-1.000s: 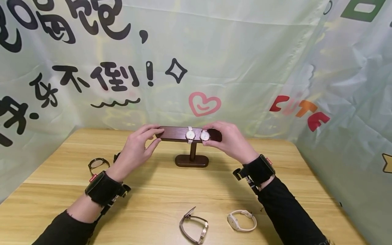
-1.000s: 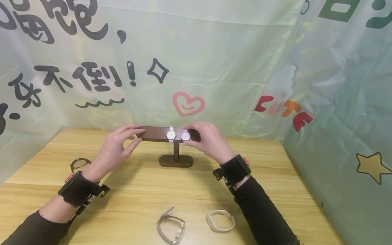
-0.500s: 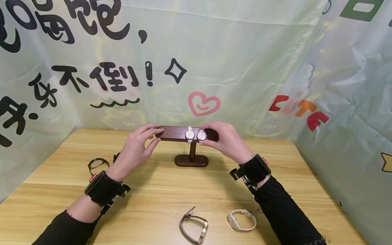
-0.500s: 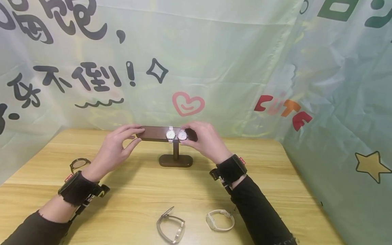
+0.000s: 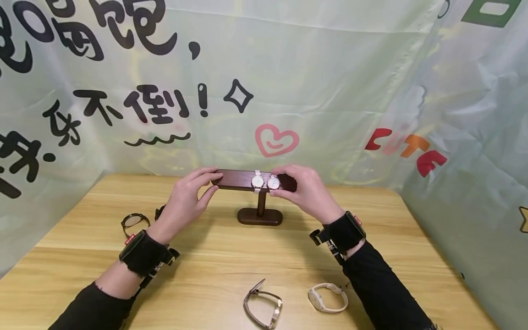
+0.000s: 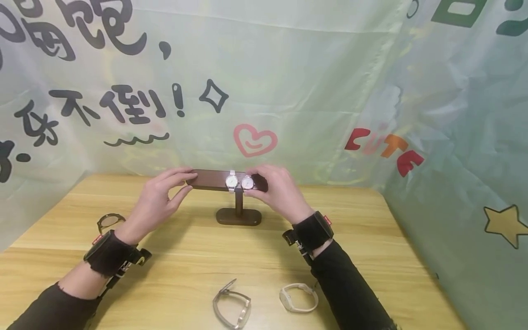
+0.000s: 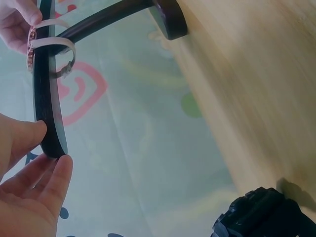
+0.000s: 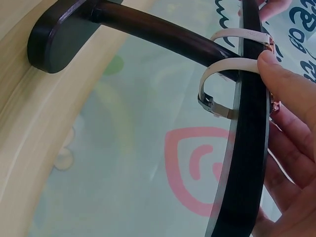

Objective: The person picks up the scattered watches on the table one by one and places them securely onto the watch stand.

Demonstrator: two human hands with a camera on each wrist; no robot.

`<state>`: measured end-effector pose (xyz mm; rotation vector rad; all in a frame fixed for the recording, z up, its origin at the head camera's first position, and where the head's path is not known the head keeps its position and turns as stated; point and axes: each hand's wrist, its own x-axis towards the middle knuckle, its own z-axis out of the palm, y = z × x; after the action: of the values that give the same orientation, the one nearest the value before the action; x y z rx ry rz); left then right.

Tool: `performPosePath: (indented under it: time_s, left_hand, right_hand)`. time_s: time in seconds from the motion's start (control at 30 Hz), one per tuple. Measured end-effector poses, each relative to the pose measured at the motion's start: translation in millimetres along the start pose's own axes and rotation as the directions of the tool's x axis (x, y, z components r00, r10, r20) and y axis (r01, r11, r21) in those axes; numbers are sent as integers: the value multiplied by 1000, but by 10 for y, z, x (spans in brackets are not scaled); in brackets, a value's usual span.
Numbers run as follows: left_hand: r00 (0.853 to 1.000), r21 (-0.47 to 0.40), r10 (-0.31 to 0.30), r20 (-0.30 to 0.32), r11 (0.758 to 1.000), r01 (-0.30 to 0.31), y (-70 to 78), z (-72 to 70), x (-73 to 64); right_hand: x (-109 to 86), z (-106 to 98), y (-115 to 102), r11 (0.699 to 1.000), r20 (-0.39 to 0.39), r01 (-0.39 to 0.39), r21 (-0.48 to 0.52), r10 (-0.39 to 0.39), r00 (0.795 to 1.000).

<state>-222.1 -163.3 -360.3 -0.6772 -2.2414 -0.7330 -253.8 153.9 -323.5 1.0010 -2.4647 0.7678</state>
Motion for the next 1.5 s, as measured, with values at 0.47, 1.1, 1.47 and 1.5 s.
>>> performPosePath:
  time_s: [0.47, 1.1, 1.47, 1.5]
  left_hand:
    - [999, -5, -31, 29, 999, 31, -5, 11, 0]
    - [999, 2, -11, 53, 1000, 11, 2, -30, -10]
    - [997, 15, -17, 73, 1000, 16, 22, -116, 7]
    - [997, 12, -16, 78, 1000, 15, 23, -132, 10]
  right_hand:
    - [-58, 19, 28, 1000, -9, 19, 5, -19, 1000]
    - [-99, -30, -2, 998, -19, 62, -13, -62, 998]
    - [-131, -136, -80, 998, -8, 69, -5, -69, 998]
    - [-133, -147, -89, 998, -5, 69, -3, -69, 998]
